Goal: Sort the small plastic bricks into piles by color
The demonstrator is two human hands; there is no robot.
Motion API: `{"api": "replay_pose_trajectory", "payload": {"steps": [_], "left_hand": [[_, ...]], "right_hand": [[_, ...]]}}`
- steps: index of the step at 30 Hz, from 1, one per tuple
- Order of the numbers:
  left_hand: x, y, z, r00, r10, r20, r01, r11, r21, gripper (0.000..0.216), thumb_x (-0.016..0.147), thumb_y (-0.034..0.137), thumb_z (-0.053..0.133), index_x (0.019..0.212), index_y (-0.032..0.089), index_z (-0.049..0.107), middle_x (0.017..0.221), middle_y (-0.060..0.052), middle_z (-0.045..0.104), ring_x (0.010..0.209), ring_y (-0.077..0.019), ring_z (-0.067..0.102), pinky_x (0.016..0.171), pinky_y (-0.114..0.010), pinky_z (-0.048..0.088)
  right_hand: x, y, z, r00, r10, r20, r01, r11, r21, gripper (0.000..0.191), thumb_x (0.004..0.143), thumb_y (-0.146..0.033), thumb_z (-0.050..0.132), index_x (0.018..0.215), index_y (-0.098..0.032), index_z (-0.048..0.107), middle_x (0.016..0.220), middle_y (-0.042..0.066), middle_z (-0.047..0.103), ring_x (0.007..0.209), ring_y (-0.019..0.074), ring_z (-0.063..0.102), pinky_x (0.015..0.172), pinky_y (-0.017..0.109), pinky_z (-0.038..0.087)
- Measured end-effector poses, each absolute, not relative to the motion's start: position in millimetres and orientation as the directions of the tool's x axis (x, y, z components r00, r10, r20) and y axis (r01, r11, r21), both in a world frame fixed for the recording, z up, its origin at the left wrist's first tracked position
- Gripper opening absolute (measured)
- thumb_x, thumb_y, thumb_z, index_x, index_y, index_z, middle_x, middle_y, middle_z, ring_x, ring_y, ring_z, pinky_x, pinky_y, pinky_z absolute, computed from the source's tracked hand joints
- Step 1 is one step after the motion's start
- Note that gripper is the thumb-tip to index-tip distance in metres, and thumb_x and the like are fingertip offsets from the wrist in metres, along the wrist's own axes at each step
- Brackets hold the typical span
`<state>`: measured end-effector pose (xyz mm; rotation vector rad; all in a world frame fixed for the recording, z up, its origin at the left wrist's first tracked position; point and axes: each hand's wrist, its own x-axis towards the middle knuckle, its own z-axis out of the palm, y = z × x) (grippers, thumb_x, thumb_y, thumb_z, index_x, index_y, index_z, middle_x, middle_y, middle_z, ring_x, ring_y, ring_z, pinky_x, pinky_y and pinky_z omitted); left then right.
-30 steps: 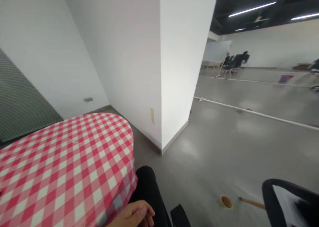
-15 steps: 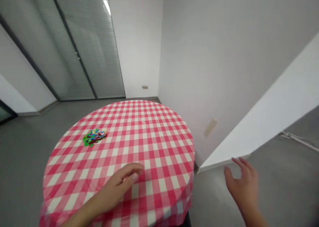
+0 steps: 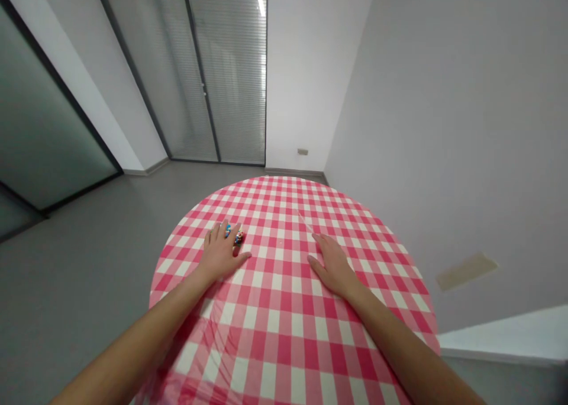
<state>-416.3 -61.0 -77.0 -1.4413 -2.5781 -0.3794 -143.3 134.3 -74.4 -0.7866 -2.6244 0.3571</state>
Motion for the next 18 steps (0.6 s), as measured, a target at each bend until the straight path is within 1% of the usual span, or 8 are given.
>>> {"api": "replay_pose_trajectory", "payload": {"steps": [3,7,10,13,15,18], "left_hand": [[-438,-55,-81,-0.6,0.76,0.25,0.799,0.583,0.146,0.09,0.08,0.068,0.056,0.15,0.016,0.033,0.155,-0.024,0.026,0.142,-0.0455,0.023,0.11,-0.06,0.022],[-451,-45,-83,-0.628,0.736,0.255,0.777,0.61,0.153,0.081,0.087,0.068,0.043,0.146,0.013,0.037,0.152,-0.025,0.032,0.138,-0.0426,0.031,0.109,-0.055,0.027],[-460,-35,-79,-0.644,0.733,0.218,0.765,0.621,0.17,0.077,0.088,0.068,0.039,0.142,0.013,0.042,0.146,-0.024,0.04,0.132,-0.0404,0.039,0.106,-0.052,0.032],[-465,-26,-74,-0.64,0.743,0.198,0.768,0.611,0.192,0.075,0.087,0.068,0.04,0.139,0.013,0.045,0.137,-0.021,0.049,0.124,-0.0374,0.047,0.103,-0.048,0.036],[-463,-21,-72,-0.639,0.748,0.181,0.768,0.608,0.199,0.077,0.085,0.07,0.042,0.138,0.015,0.046,0.134,-0.02,0.051,0.122,-0.0371,0.048,0.101,-0.047,0.037],[-454,-15,-72,-0.659,0.73,0.182,0.752,0.634,0.179,0.078,0.081,0.072,0.045,0.135,0.016,0.049,0.132,-0.021,0.051,0.121,-0.0395,0.048,0.098,-0.049,0.037]], "right_hand": [[-148,139,-82,-0.736,0.61,0.292,0.48,0.776,-0.409,0.06,0.095,-0.05,0.043,0.146,-0.021,0.036,0.148,0.015,0.043,0.138,0.0347,0.036,0.11,0.059,0.034],[-146,142,-85,-0.702,0.641,0.311,0.47,0.745,-0.474,0.058,0.094,-0.049,0.043,0.145,-0.022,0.037,0.144,0.015,0.046,0.134,0.0334,0.042,0.107,0.057,0.038],[-146,143,-85,-0.698,0.64,0.32,0.463,0.745,-0.48,0.057,0.093,-0.048,0.044,0.144,-0.022,0.038,0.141,0.016,0.048,0.13,0.0334,0.045,0.106,0.057,0.039],[-146,144,-86,-0.71,0.627,0.32,0.459,0.757,-0.465,0.057,0.093,-0.047,0.045,0.143,-0.021,0.039,0.141,0.016,0.049,0.131,0.0334,0.045,0.107,0.057,0.039],[-147,144,-87,-0.71,0.631,0.312,0.468,0.754,-0.46,0.056,0.093,-0.046,0.045,0.143,-0.02,0.039,0.141,0.016,0.049,0.13,0.0329,0.045,0.107,0.056,0.039],[-147,143,-87,-0.706,0.641,0.301,0.482,0.746,-0.459,0.055,0.094,-0.046,0.044,0.142,-0.021,0.04,0.141,0.015,0.049,0.13,0.0322,0.045,0.106,0.055,0.041]]}}
